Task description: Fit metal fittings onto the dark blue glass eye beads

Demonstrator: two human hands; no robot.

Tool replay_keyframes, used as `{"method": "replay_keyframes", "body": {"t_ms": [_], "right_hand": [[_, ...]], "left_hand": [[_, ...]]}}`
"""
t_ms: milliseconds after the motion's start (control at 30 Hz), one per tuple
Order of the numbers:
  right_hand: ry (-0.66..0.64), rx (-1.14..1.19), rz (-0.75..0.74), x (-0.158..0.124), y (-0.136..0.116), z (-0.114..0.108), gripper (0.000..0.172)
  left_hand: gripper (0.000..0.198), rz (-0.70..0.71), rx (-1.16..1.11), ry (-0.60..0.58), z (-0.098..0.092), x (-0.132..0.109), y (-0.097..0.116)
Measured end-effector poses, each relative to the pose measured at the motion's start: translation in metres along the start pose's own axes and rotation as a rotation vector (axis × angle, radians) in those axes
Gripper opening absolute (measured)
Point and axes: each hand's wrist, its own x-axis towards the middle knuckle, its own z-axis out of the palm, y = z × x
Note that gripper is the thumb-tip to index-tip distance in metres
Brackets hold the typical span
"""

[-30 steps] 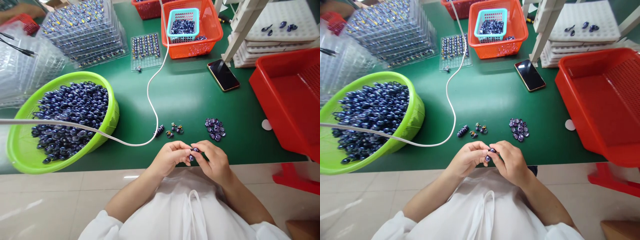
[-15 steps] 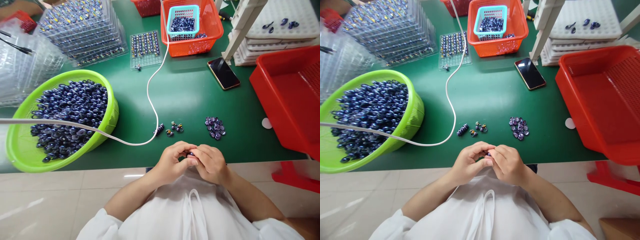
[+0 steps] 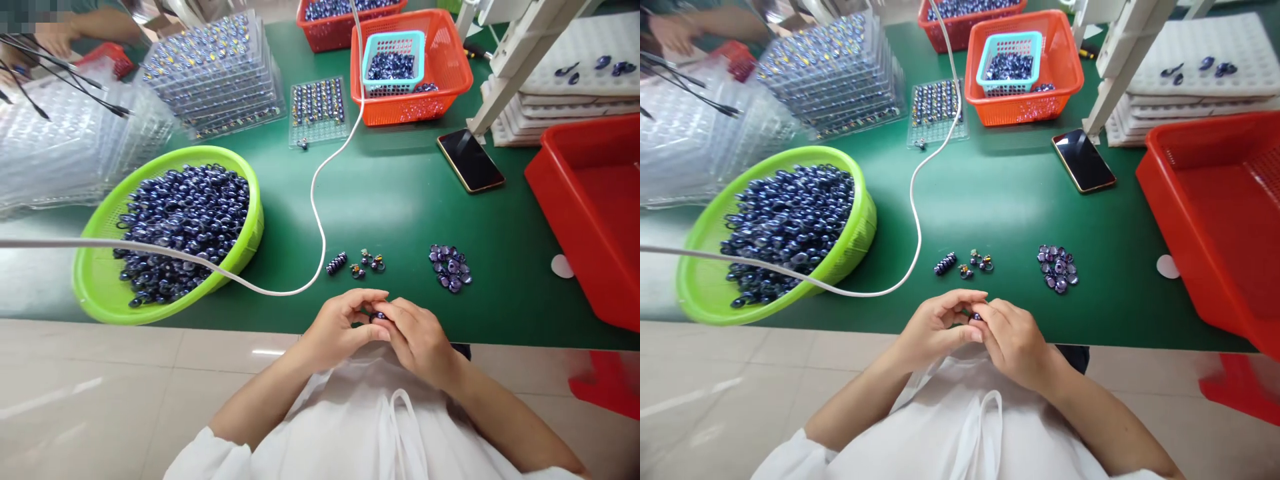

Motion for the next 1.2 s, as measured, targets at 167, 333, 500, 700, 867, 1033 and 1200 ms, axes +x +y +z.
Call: {"method": "replay_keyframes", "body": {"t_ms": [167,333,500,700,867,1033,1200], "right_hand": [[-0.145,0.048,0.009,0.015,-0.005,-0.004,0.057],[-0.107,-0.303,0.125,0.031,0.018,-0.016,0.037],[-0.173,-0.576,0.128,0.049,0.031,-0.008,0.018],[-0.231,-0.685,0.128,0.053,0.033,-0.002,0.018],[-0.07,-0.36,0.252,0.031,0.03,-0.017,0.016],[0.046,0.244,0.646,0.007,0.017,-0.035,0.016],[0.078,0.632,0.793,0.003,0.011,-0.031,0.02]], "left_hand": [[0.046,0.074,0.193,0.158,-0.039,-0.03,0.017],[0.03,0.333,0.499,0.838,-0.102,-0.062,0.041],[0.039,0.363,0.894,1.301,-0.174,-0.066,0.07],[0.049,0.489,1.35,1.12,-0.188,-0.049,0.08],[0.028,0.668,1.361,1.104,-0.14,-0.034,0.055],[0.023,0.737,0.947,0.955,-0.076,-0.024,0.016],[0.035,0.383,0.242,0.234,-0.008,-0.006,-0.005]]}}
